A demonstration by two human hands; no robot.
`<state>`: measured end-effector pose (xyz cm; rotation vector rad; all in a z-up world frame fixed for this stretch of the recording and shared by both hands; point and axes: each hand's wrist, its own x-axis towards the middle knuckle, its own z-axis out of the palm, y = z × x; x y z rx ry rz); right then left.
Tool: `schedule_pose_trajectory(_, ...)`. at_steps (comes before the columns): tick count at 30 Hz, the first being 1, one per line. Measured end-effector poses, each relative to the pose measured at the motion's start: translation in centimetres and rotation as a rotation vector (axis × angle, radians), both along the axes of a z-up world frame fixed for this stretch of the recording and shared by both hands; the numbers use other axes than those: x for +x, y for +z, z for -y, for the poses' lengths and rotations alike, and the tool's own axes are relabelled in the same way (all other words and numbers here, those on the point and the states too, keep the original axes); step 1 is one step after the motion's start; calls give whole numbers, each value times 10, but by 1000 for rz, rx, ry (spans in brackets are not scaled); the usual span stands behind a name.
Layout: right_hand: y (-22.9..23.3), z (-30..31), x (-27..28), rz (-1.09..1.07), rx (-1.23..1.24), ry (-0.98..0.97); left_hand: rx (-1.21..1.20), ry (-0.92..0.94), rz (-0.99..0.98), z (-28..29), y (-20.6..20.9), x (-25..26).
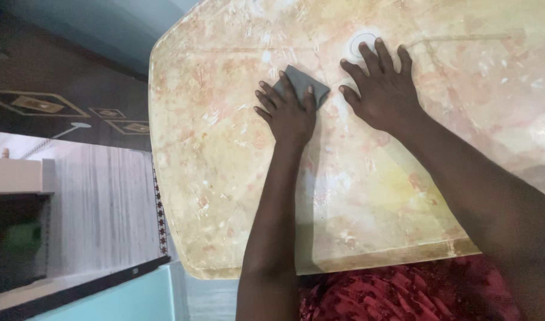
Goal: The person sands a large, light-colored table surface using a sanding block held in the right hand. They move the block in repetitive strokes across the table, occasionally using the left hand to stabilize the surface or wipe away dust. A scraper tool is visible on the table but is not used during the clip.
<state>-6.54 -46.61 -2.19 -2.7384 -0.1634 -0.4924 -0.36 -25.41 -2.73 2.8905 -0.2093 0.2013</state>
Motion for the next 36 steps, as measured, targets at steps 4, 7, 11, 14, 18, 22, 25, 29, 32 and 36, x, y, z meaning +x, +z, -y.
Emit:
schedule_pose_trajectory(4, 12, -1, -2, 56, 22, 27, 17, -75, -22, 13, 13, -57)
schedule_pose_trajectory(7, 34, -13, -4, 130, 92, 112, -46, -148, -108, 8, 25, -70)
schedule_pose_trajectory(11, 58, -41, -24, 1, 207, 431, -364, -24, 9, -15, 33, -55)
schedule_pose_trajectory(14, 51, -74, -33, -117, -28, 554, -404, 87, 136, -31, 30, -50)
schedule_pose_trajectory(18, 44, -75, -33, -169, -213, 390, -393, 86, 265, -35, 26, -42)
schedule_pose_trajectory(22, 28, -31, -12, -186, -334, -23, -355, 93, 275, -35, 20, -39)
schedule_pose_trajectory(25, 20, 36, -2, -383, -255, -508, -291, 91, 178, -32, 19, -37)
schedule_pose_trajectory(29, -10, 79, 7, -268, -177, -523, -200, 94, 82, -30, 22, -36)
schedule_pose_trajectory(32, -30, 41, 10, -18, -876, 90, -221, 118, 132, -30, 21, -35)
schedule_pose_trajectory(36, -15, -43, 26, -102, -319, 397, -332, 124, 194, -30, 20, -38)
